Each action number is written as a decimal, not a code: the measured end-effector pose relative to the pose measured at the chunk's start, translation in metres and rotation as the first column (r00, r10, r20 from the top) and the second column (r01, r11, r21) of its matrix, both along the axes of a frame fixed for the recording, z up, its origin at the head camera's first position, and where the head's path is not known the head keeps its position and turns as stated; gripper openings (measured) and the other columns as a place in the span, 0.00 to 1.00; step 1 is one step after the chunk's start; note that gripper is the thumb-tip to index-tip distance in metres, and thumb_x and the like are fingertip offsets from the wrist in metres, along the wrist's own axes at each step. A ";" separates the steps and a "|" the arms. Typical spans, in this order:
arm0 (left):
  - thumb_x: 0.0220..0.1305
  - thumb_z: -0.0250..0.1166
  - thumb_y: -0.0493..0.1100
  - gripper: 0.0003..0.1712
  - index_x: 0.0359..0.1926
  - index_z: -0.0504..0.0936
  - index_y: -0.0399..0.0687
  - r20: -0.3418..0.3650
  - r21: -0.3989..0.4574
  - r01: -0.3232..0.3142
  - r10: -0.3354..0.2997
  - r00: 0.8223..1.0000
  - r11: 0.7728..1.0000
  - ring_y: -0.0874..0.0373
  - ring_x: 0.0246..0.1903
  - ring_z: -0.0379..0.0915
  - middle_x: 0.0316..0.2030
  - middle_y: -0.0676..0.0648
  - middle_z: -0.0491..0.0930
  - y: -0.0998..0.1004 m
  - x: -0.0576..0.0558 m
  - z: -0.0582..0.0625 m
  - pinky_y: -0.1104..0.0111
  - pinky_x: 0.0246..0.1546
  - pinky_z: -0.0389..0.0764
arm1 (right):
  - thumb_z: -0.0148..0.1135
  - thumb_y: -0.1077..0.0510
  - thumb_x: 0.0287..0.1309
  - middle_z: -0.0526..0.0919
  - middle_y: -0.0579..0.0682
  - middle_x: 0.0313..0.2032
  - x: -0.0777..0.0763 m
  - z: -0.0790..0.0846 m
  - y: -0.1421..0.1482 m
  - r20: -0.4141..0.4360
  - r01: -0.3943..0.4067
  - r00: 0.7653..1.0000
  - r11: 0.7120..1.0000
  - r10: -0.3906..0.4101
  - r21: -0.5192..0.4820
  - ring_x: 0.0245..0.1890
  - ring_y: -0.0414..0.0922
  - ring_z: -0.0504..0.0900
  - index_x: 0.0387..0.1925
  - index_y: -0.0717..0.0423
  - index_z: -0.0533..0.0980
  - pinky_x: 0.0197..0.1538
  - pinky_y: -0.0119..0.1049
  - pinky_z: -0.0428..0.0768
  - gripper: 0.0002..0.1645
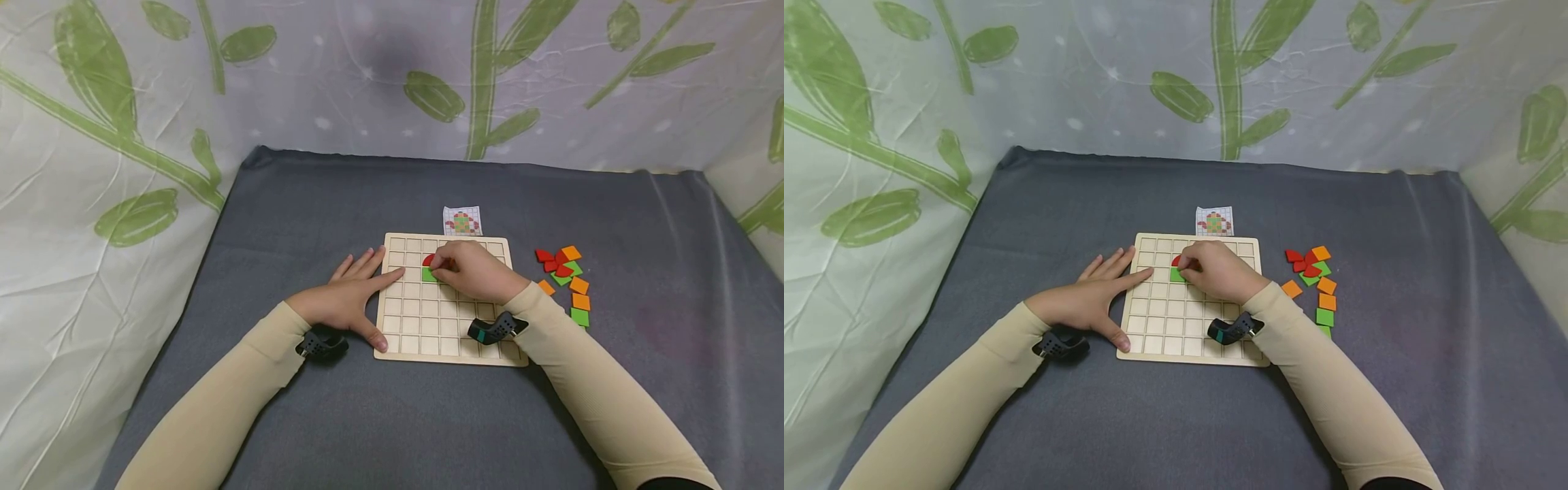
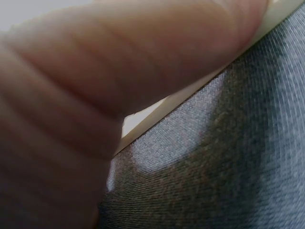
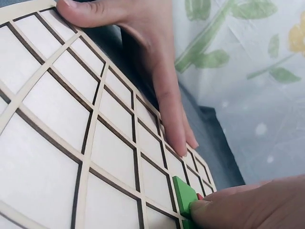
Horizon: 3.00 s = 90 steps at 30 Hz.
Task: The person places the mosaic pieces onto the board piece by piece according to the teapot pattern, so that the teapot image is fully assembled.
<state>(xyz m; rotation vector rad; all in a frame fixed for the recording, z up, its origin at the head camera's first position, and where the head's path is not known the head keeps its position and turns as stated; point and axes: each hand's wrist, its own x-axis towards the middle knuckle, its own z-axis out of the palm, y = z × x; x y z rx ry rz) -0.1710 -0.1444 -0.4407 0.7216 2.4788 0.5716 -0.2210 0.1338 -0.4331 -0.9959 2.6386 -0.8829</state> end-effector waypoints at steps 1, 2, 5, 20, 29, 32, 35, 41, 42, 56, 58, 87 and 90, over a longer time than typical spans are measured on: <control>0.38 0.83 0.74 0.81 0.86 0.45 0.66 0.000 -0.003 -0.002 0.002 1.000 1.000 0.51 0.82 0.14 0.83 0.47 0.20 0.000 0.000 0.000 0.48 0.79 0.21 | 0.70 0.65 0.66 0.88 0.47 0.37 0.000 0.000 0.000 0.002 0.004 1.000 1.000 -0.004 -0.003 0.36 0.41 0.82 0.39 0.56 0.88 0.45 0.40 0.81 0.04; 0.38 0.83 0.74 0.81 0.86 0.44 0.66 0.001 -0.005 -0.004 0.004 1.000 1.000 0.52 0.82 0.13 0.83 0.48 0.20 0.000 0.000 0.001 0.49 0.79 0.21 | 0.70 0.64 0.66 0.88 0.47 0.37 0.001 0.000 0.000 0.001 0.008 1.000 1.000 -0.008 -0.006 0.36 0.41 0.83 0.39 0.55 0.88 0.45 0.40 0.81 0.03; 0.38 0.84 0.73 0.81 0.86 0.45 0.65 0.003 0.000 -0.008 0.008 1.000 1.000 0.50 0.82 0.14 0.84 0.47 0.21 -0.001 0.001 0.002 0.48 0.79 0.22 | 0.69 0.64 0.67 0.88 0.47 0.37 0.002 -0.001 0.000 -0.011 0.010 1.000 1.000 -0.010 -0.015 0.36 0.41 0.82 0.41 0.56 0.87 0.45 0.40 0.81 0.04; 0.38 0.84 0.73 0.80 0.86 0.47 0.66 0.008 0.002 -0.011 0.011 1.000 1.000 0.49 0.83 0.15 0.84 0.46 0.22 0.003 0.000 0.003 0.47 0.79 0.22 | 0.66 0.60 0.70 0.86 0.46 0.35 0.012 0.010 0.030 -0.027 0.060 0.998 0.998 -0.061 -0.016 0.32 0.43 0.78 0.42 0.54 0.87 0.40 0.40 0.79 0.05; 0.37 0.85 0.72 0.80 0.86 0.47 0.65 0.001 0.007 -0.017 0.017 1.000 1.000 0.50 0.83 0.15 0.84 0.46 0.23 0.000 0.000 0.001 0.47 0.79 0.22 | 0.66 0.59 0.71 0.87 0.47 0.37 0.012 0.015 0.056 -0.001 0.126 0.992 0.991 -0.126 0.041 0.30 0.43 0.78 0.45 0.54 0.87 0.37 0.40 0.79 0.07; 0.37 0.85 0.72 0.80 0.86 0.47 0.65 0.003 0.010 -0.022 0.022 1.000 1.000 0.50 0.83 0.15 0.84 0.47 0.23 0.001 0.001 0.001 0.47 0.79 0.22 | 0.66 0.60 0.71 0.87 0.47 0.36 0.014 0.018 0.065 -0.001 0.138 0.990 0.989 -0.139 0.050 0.29 0.43 0.78 0.45 0.55 0.87 0.36 0.38 0.79 0.07; 0.37 0.85 0.72 0.80 0.86 0.48 0.65 0.009 0.013 -0.023 0.023 1.000 1.000 0.50 0.83 0.15 0.84 0.46 0.23 0.001 0.002 0.002 0.47 0.79 0.22 | 0.66 0.60 0.70 0.88 0.49 0.37 0.017 0.021 0.075 -0.008 0.158 0.987 0.986 -0.158 0.062 0.27 0.43 0.77 0.45 0.56 0.87 0.34 0.37 0.78 0.07; 0.36 0.85 0.72 0.81 0.86 0.47 0.65 0.002 0.014 -0.017 0.017 1.000 1.000 0.50 0.83 0.15 0.84 0.46 0.23 0.000 0.001 0.001 0.47 0.79 0.22 | 0.66 0.60 0.72 0.88 0.50 0.37 0.023 0.030 0.097 0.023 0.197 0.979 0.976 -0.200 0.094 0.26 0.43 0.79 0.47 0.57 0.86 0.33 0.38 0.78 0.08; 0.36 0.85 0.72 0.81 0.86 0.47 0.65 0.002 0.010 -0.018 0.018 1.000 1.000 0.50 0.83 0.15 0.84 0.46 0.23 0.000 0.001 0.001 0.47 0.79 0.22 | 0.65 0.60 0.72 0.88 0.50 0.36 0.024 0.031 0.100 0.032 0.203 0.978 0.973 -0.208 0.107 0.25 0.43 0.78 0.48 0.57 0.86 0.32 0.38 0.78 0.08; 0.36 0.84 0.74 0.81 0.86 0.46 0.67 0.016 0.016 -0.017 0.017 1.000 1.000 0.51 0.82 0.14 0.84 0.48 0.22 0.000 0.001 0.003 0.48 0.79 0.21 | 0.74 0.61 0.62 0.87 0.48 0.39 0.037 0.018 0.140 -0.073 0.231 0.973 0.944 -0.220 0.236 0.38 0.45 0.82 0.43 0.57 0.87 0.41 0.43 0.82 0.09; 0.36 0.84 0.73 0.81 0.86 0.46 0.67 0.017 0.013 -0.020 0.020 1.000 1.000 0.52 0.82 0.13 0.84 0.49 0.21 0.000 0.001 0.003 0.49 0.79 0.21 | 0.75 0.60 0.61 0.86 0.48 0.38 0.039 0.017 0.143 -0.097 0.247 0.968 0.936 -0.230 0.249 0.37 0.45 0.82 0.43 0.57 0.86 0.42 0.45 0.81 0.09; 0.36 0.85 0.73 0.82 0.86 0.45 0.66 0.003 -0.016 -0.019 0.019 1.000 1.000 0.52 0.82 0.14 0.84 0.49 0.21 0.000 -0.001 0.000 0.49 0.79 0.21 | 0.76 0.57 0.57 0.86 0.46 0.31 0.039 0.024 0.107 -0.100 0.219 0.974 0.951 -0.201 0.220 0.23 0.40 0.75 0.39 0.57 0.87 0.30 0.37 0.76 0.10; 0.36 0.85 0.72 0.82 0.86 0.45 0.66 0.003 -0.013 -0.021 0.021 1.000 1.000 0.52 0.82 0.14 0.84 0.49 0.21 0.000 0.000 0.000 0.48 0.79 0.21 | 0.78 0.56 0.56 0.85 0.46 0.32 0.036 0.024 0.094 -0.112 0.176 0.981 0.964 -0.156 0.199 0.27 0.41 0.76 0.38 0.56 0.86 0.33 0.37 0.77 0.10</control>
